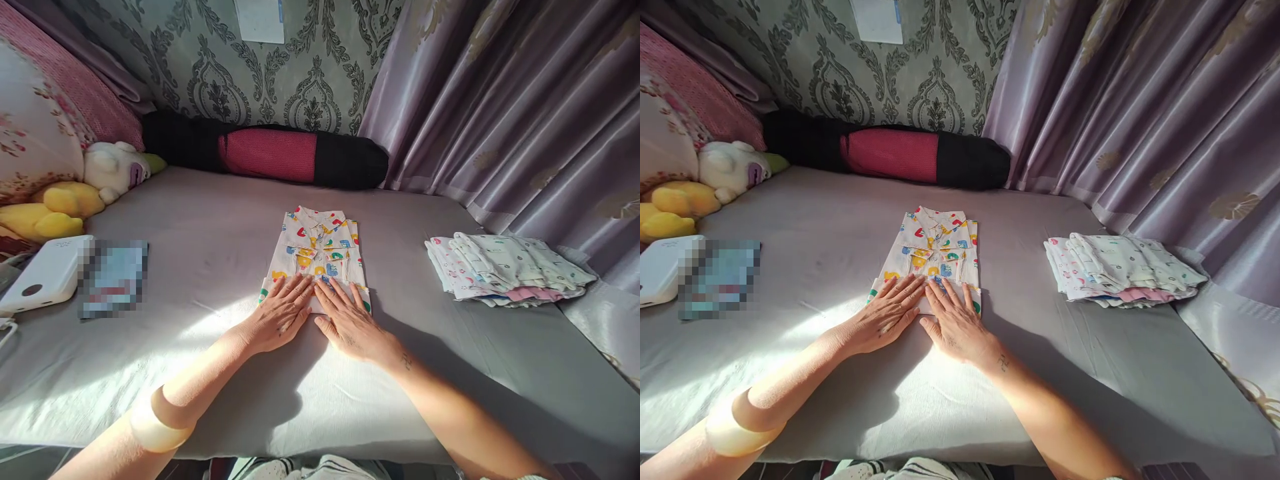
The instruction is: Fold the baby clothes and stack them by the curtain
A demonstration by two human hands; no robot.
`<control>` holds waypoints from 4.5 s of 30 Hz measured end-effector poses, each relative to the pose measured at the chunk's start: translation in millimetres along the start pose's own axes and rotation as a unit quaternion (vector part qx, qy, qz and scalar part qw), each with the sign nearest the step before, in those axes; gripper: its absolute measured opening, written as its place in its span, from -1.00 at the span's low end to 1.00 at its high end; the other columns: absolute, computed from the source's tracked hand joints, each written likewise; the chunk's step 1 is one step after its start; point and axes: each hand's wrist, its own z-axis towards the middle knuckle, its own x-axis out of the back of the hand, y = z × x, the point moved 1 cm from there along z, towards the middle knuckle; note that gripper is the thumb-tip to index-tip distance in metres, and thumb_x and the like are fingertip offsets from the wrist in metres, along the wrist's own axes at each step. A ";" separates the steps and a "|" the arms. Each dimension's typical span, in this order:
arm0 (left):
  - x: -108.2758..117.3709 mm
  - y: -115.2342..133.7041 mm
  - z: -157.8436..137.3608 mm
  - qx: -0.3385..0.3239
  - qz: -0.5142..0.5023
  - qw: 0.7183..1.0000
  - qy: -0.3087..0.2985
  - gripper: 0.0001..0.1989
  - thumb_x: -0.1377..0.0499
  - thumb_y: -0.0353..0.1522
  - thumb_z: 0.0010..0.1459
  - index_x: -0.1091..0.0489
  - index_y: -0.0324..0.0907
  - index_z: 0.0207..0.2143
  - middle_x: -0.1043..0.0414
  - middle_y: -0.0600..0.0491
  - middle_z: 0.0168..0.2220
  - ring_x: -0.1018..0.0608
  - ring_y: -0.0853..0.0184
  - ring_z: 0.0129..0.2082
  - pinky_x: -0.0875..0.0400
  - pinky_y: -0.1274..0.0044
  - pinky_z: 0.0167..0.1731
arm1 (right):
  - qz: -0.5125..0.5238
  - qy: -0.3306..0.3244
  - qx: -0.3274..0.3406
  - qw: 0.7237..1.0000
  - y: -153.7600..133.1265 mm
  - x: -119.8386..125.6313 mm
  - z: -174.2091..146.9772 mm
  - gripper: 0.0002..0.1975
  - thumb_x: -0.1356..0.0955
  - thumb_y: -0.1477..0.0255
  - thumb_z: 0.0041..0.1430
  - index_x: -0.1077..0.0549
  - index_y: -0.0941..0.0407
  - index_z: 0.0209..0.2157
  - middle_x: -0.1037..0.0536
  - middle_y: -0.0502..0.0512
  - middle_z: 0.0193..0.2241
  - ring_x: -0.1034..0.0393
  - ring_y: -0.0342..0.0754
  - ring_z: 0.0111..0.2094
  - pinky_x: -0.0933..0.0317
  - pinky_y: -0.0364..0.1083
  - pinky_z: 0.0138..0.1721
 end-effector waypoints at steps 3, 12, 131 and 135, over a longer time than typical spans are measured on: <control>-2.6 -2.6 1.3 0.006 -0.002 1.000 -0.001 -0.46 0.22 -0.24 0.38 0.08 -0.10 0.37 0.14 0.06 0.40 0.07 0.18 0.39 0.12 0.14 0.33 | -0.002 0.000 0.001 1.000 -0.2 0.8 0.8 -0.38 -0.01 0.16 0.40 0.16 0.12 0.39 0.17 0.05 0.38 0.28 0.10 0.39 0.29 0.25 0.35; 6.2 -1.1 -5.5 0.026 0.032 0.997 0.069 -0.48 0.20 -0.30 0.37 -0.08 -0.21 0.32 0.00 -0.06 0.36 0.02 0.14 0.38 0.07 0.11 0.31 | 0.037 -0.018 0.038 0.998 -7.0 15.4 -7.5 -0.44 -0.01 0.15 0.42 0.04 0.00 0.37 0.06 0.08 0.38 0.30 0.10 0.39 0.30 0.30 0.33; 16.2 -38.1 -6.7 0.075 0.029 0.993 0.088 -0.48 0.06 -0.56 0.07 -0.40 -0.12 0.05 -0.43 0.02 0.12 -0.47 0.29 0.10 -0.27 0.38 0.12 | 0.015 0.135 -0.049 0.990 45.2 14.3 -8.6 -0.48 -0.18 0.72 0.12 -0.47 0.11 0.05 -0.47 0.12 0.11 -0.37 -0.02 0.11 -0.25 -0.01 0.14; 18.5 -44.1 -11.3 0.054 0.023 0.996 0.070 -0.38 0.04 -0.59 0.01 -0.35 -0.10 0.12 -0.39 0.05 0.17 -0.43 0.34 0.15 -0.22 0.42 0.20 | 0.008 0.111 -0.046 0.993 50.7 18.3 -10.8 -0.39 -0.13 0.78 0.09 -0.45 0.15 0.10 -0.46 0.13 0.12 -0.37 -0.04 0.12 -0.25 -0.04 0.15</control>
